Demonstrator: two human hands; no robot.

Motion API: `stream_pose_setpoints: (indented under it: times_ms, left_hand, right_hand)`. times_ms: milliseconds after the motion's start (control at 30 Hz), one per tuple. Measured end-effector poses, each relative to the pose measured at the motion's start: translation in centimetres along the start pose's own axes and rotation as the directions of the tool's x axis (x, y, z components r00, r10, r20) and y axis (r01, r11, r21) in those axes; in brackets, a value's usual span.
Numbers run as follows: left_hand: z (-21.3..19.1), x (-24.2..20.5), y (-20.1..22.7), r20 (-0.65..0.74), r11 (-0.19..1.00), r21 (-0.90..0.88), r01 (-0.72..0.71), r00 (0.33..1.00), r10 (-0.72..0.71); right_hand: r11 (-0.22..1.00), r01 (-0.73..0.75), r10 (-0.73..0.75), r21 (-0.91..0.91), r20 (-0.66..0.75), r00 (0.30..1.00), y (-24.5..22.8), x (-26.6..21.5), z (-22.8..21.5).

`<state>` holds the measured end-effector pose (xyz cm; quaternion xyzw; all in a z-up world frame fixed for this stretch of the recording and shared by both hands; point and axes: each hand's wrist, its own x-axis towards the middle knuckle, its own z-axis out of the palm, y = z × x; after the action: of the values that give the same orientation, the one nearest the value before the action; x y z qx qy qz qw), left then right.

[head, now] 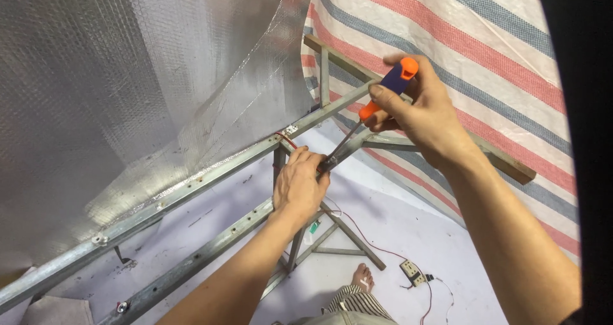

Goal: The person uses a screwdriver to tighten screws on a metal frame structure. They hold the frame with one hand and turn the screwdriver with the other, working on multiple screw locations along the frame.

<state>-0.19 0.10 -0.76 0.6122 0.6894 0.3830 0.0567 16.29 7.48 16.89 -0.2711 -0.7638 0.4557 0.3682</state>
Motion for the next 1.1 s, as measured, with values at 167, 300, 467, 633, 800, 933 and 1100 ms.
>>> stream_pose_setpoints:
  times_ms: [167, 300, 467, 633, 800, 933, 1100]
  left_hand:
    - [0.3, 0.0, -0.4, -0.024, 1.0, -0.013, -0.026, 0.999, 0.026]
    - [1.1, 0.2, -1.4, 0.078, 0.996, 0.085, 0.029, 0.996, -0.035]
    - [0.9, 0.4, -1.3, 0.106, 0.996, 0.071, 0.059, 0.992, -0.066]
    - [1.0, 0.5, -1.2, 0.11, 0.995, 0.087, 0.055, 0.992, -0.064]
    - [0.8, 0.6, -1.3, 0.143, 0.996, 0.052, 0.073, 0.987, -0.08]
    - [1.2, 0.6, -1.8, 0.144, 0.995, 0.057, 0.08, 0.986, -0.087]
    - [1.1, 0.7, -1.8, 0.145, 0.997, 0.031, 0.076, 0.986, -0.079]
  right_hand:
    - [0.995, -0.03, 0.022, -0.093, -0.091, 0.996, -1.2, -0.8, 0.1]
    - [0.996, -0.055, 0.03, -0.071, -0.316, 0.948, 2.5, -0.2, -0.3]
    - [0.998, -0.065, 0.068, 0.021, -0.261, 0.963, -0.9, -1.3, 1.3]
    - [0.996, -0.088, 0.091, 0.023, -0.262, 0.961, -1.5, -0.5, 1.3]
    - [0.997, -0.07, 0.055, -0.041, -0.303, 0.951, 0.1, 0.3, 1.1]
    - [0.996, -0.083, 0.069, -0.035, -0.294, 0.953, -0.5, -0.1, 1.5]
    - [0.989, -0.104, 0.123, 0.102, -0.2, 0.972, -2.3, -1.4, 2.1]
